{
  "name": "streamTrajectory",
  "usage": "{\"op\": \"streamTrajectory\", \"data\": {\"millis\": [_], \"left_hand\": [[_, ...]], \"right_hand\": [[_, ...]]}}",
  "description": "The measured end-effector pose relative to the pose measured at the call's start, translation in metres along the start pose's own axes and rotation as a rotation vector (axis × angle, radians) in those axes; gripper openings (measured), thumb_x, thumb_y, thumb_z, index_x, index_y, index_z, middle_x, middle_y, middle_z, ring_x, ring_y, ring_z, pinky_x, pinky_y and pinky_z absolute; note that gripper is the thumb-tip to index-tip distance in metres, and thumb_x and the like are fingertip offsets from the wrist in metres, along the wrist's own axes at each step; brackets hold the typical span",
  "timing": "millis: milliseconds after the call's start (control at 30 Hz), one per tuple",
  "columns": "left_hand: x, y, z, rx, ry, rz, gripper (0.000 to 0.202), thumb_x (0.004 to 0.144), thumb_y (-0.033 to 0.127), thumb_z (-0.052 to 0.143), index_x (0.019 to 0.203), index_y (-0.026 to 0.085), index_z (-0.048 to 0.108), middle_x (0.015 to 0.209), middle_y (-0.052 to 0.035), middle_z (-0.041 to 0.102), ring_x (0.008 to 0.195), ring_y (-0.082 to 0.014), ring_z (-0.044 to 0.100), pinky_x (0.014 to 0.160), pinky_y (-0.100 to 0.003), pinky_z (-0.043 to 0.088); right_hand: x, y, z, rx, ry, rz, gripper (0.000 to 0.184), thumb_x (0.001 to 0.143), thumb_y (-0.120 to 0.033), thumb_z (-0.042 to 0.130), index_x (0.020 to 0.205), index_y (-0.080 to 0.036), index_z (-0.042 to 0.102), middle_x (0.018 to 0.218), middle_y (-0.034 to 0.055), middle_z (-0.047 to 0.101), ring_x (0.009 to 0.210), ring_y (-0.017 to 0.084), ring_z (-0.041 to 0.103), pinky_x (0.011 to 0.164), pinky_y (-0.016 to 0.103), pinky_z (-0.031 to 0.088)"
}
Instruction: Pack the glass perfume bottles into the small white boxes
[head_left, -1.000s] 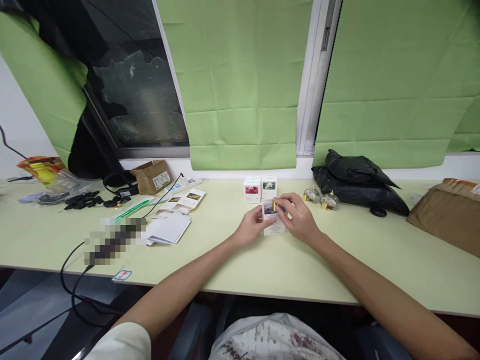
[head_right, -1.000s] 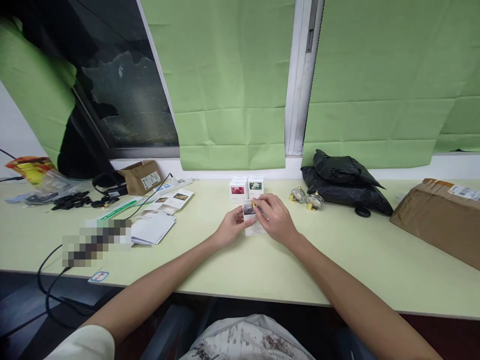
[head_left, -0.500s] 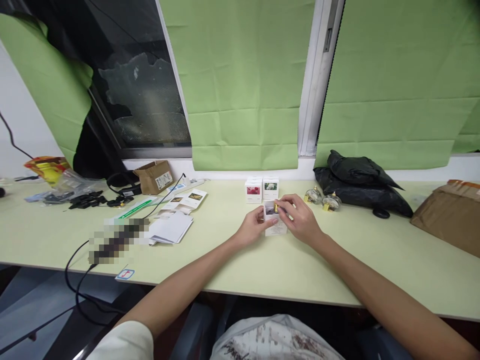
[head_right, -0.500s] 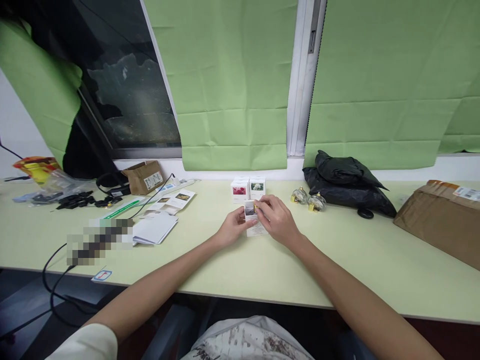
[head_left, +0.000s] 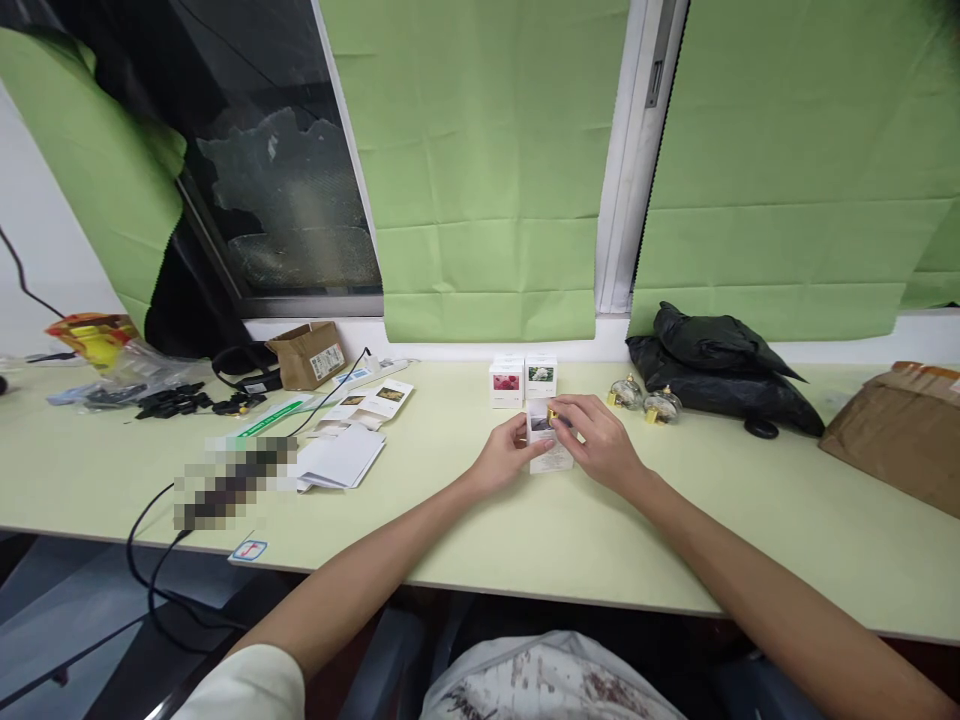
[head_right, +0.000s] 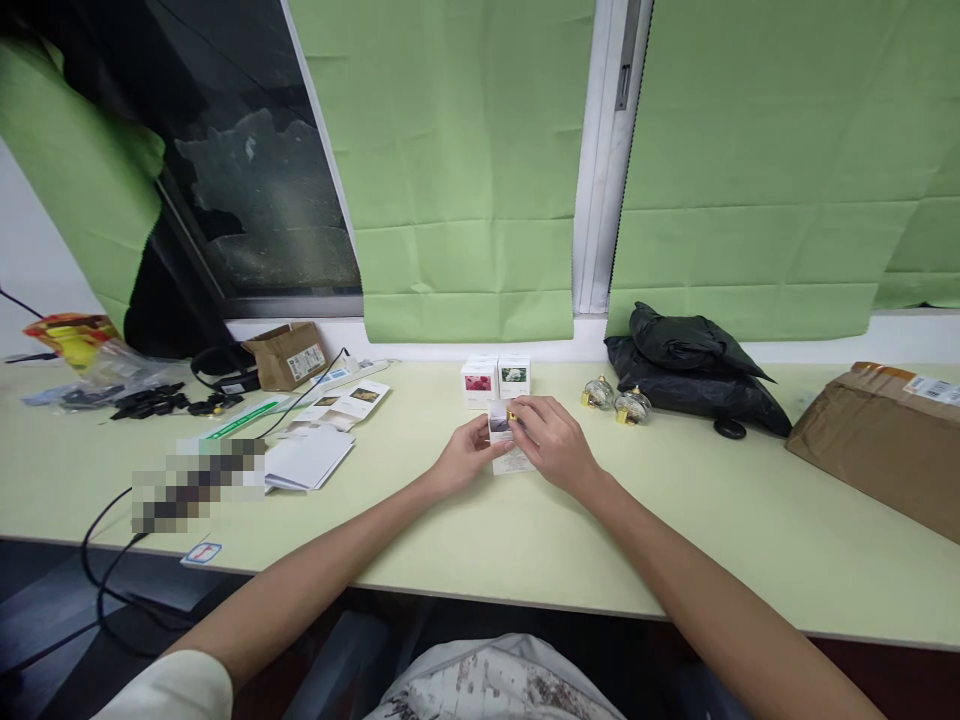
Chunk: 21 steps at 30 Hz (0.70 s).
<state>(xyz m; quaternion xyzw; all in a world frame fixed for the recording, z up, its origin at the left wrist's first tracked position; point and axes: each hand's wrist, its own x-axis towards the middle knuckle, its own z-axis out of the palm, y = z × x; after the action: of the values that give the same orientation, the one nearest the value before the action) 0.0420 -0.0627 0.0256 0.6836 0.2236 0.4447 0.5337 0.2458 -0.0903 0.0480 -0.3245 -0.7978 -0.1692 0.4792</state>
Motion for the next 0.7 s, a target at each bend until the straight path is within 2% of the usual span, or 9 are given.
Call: {"op": "streamTrajectory", "data": {"millis": [200,433,600,700], "left_hand": [[0.0009,-0.0014,-0.0005,0.0,0.005,0.009,0.055,0.086,0.043,0.083,0.13,0.016,0.066,0.129,-0.0145,0.073,0.117,-0.0298,0.071,0.097,-0.042,0.059],[0.0005,-0.0006,-0.0002,0.003,-0.01,0.014,0.053,0.087,0.043,0.082,0.13,0.016,0.066,0.128,-0.0137,0.073,0.118,-0.0296,0.07,0.097,-0.042,0.059],[0.0011,-0.0024,-0.0011,0.016,0.001,0.013,0.051,0.087,0.047,0.082,0.125,0.017,0.067,0.124,-0.012,0.074,0.113,-0.0273,0.071,0.096,-0.04,0.058],[0.0016,-0.0038,-0.0029,0.039,0.006,0.024,0.051,0.086,0.05,0.081,0.122,0.017,0.068,0.119,-0.0112,0.075,0.109,-0.0254,0.071,0.095,-0.038,0.057]], "right_hand": [[-0.0002,-0.0007,-0.0001,0.009,-0.027,-0.01,0.03,0.103,-0.019,0.058,0.132,-0.024,0.061,0.122,0.0104,0.073,0.118,0.029,0.065,0.1,0.049,0.057],[-0.001,-0.0003,-0.0008,-0.001,0.009,0.021,0.026,0.104,-0.022,0.055,0.127,-0.026,0.065,0.12,0.0113,0.07,0.111,0.028,0.067,0.094,0.047,0.059],[-0.0012,-0.0021,-0.0007,-0.012,-0.032,-0.004,0.025,0.104,-0.023,0.055,0.125,-0.027,0.067,0.122,0.0114,0.07,0.112,0.028,0.065,0.094,0.049,0.057],[-0.0024,-0.0037,0.0011,-0.035,-0.063,-0.037,0.021,0.103,-0.023,0.057,0.118,-0.026,0.07,0.118,0.0107,0.07,0.111,0.029,0.062,0.093,0.049,0.056]]}}
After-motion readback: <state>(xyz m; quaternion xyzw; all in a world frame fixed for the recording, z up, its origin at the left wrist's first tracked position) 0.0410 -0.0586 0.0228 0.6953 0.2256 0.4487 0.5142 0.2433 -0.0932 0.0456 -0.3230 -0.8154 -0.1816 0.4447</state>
